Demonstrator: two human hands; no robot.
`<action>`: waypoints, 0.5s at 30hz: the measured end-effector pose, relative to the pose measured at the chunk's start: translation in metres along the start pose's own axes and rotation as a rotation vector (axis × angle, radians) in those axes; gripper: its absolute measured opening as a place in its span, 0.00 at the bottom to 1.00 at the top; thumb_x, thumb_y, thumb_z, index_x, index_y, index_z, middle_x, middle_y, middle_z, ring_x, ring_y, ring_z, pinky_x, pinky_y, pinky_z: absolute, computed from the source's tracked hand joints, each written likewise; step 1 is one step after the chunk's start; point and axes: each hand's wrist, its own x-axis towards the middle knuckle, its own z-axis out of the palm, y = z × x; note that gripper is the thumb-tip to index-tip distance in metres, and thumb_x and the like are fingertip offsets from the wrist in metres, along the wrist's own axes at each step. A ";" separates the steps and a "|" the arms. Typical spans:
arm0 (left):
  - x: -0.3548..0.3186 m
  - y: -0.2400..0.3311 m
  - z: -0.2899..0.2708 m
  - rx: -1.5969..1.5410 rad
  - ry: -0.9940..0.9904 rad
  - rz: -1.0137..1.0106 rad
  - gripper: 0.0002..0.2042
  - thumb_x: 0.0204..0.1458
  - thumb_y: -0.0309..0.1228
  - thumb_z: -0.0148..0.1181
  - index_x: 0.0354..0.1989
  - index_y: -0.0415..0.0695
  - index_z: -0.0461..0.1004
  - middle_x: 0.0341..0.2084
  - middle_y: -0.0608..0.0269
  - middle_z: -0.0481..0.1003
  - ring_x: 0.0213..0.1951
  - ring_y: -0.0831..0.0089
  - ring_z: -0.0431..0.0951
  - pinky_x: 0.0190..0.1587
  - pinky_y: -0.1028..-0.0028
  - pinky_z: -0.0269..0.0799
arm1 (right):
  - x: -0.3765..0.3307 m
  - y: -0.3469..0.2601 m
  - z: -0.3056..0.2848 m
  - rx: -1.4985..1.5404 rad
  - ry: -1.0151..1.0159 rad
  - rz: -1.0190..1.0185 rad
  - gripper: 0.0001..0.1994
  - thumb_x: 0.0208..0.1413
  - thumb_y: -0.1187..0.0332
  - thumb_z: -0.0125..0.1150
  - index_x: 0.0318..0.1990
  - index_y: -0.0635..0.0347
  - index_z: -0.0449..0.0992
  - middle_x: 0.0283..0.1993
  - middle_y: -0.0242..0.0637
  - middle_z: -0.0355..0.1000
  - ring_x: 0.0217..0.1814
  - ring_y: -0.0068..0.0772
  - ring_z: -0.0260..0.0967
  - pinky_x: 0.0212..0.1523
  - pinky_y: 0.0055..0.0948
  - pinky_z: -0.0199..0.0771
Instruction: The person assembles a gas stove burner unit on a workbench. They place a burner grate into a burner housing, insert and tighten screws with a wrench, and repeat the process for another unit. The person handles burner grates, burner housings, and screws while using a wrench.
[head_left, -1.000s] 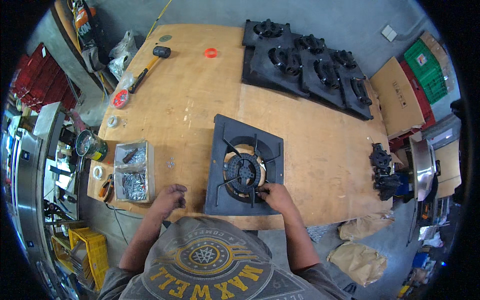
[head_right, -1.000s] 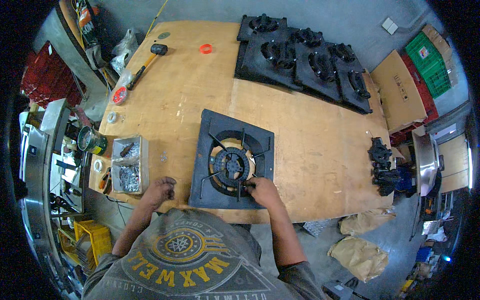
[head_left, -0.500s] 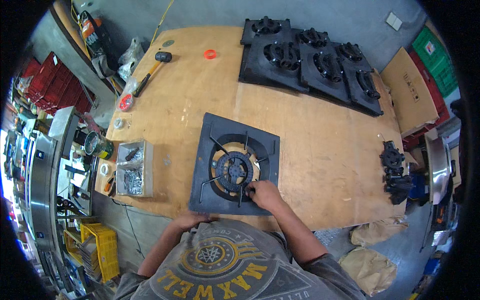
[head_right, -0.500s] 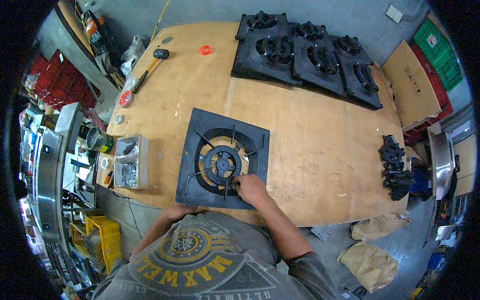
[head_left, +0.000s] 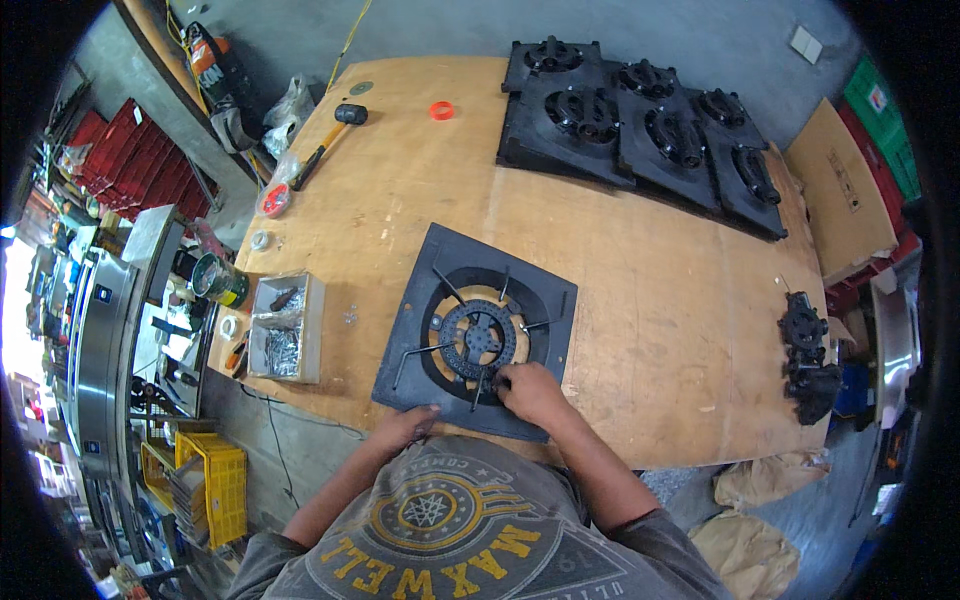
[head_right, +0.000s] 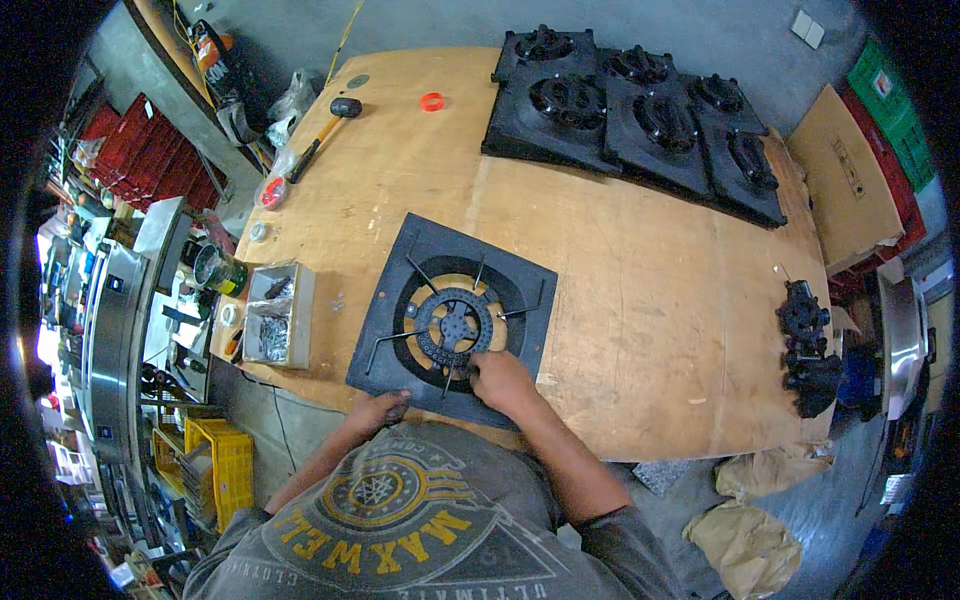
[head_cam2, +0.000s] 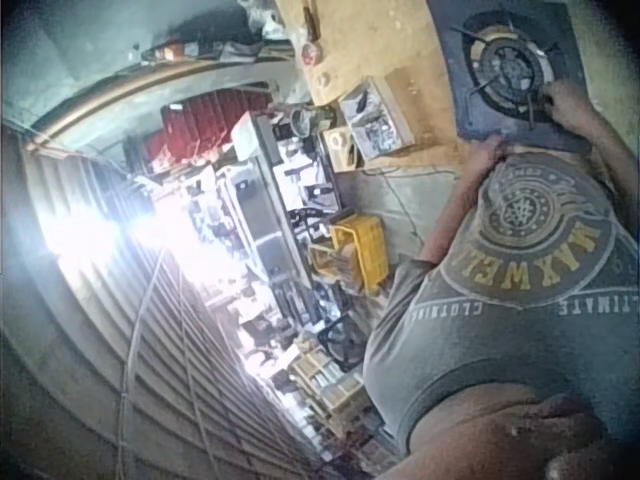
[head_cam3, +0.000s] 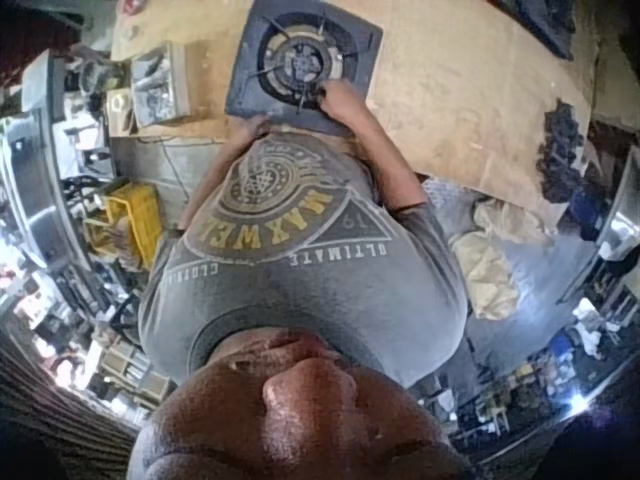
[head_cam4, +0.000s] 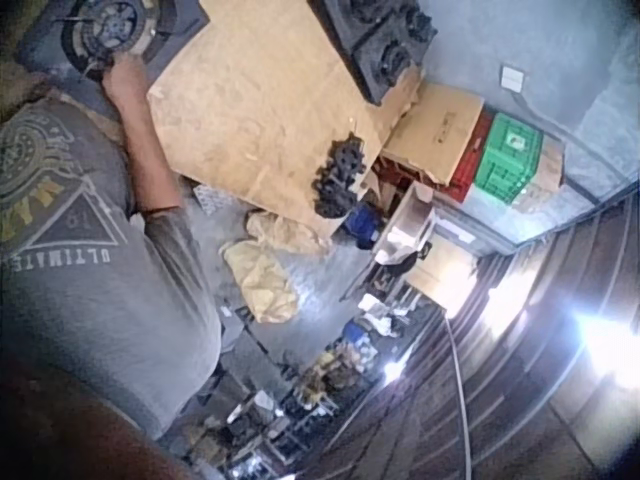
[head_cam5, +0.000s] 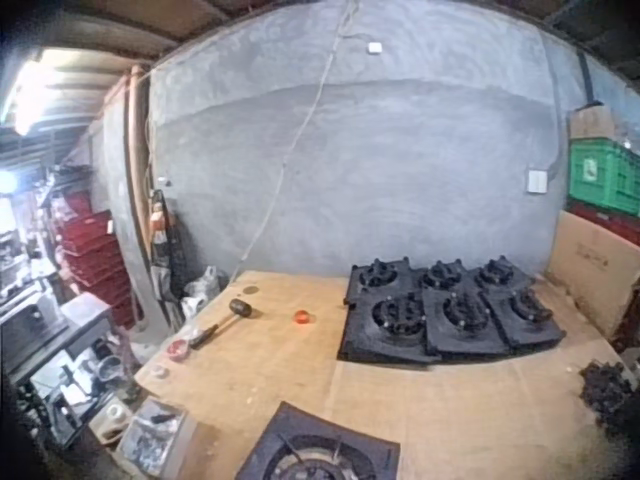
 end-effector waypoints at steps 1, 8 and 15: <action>-0.003 0.007 0.002 0.025 0.008 -0.004 0.18 0.58 0.45 0.56 0.20 0.50 0.65 0.15 0.75 0.60 0.19 0.81 0.57 0.23 0.75 0.49 | 0.000 0.001 0.001 0.000 -0.007 -0.006 0.12 0.49 0.66 0.60 0.38 0.62 0.79 0.35 0.55 0.76 0.41 0.57 0.74 0.45 0.50 0.74; 0.008 -0.007 -0.011 -0.200 -0.118 0.143 0.12 0.57 0.33 0.59 0.23 0.48 0.65 0.13 0.74 0.60 0.15 0.81 0.57 0.19 0.76 0.50 | -0.002 -0.003 0.007 0.056 0.035 -0.014 0.10 0.50 0.66 0.60 0.38 0.59 0.80 0.35 0.54 0.76 0.41 0.56 0.74 0.45 0.49 0.74; 0.009 -0.022 -0.012 -0.341 -0.160 0.103 0.07 0.58 0.30 0.58 0.33 0.47 0.65 0.14 0.75 0.58 0.15 0.83 0.56 0.17 0.78 0.47 | -0.008 -0.005 0.010 -0.005 0.007 0.004 0.10 0.50 0.69 0.60 0.39 0.59 0.80 0.36 0.51 0.77 0.42 0.54 0.74 0.45 0.48 0.73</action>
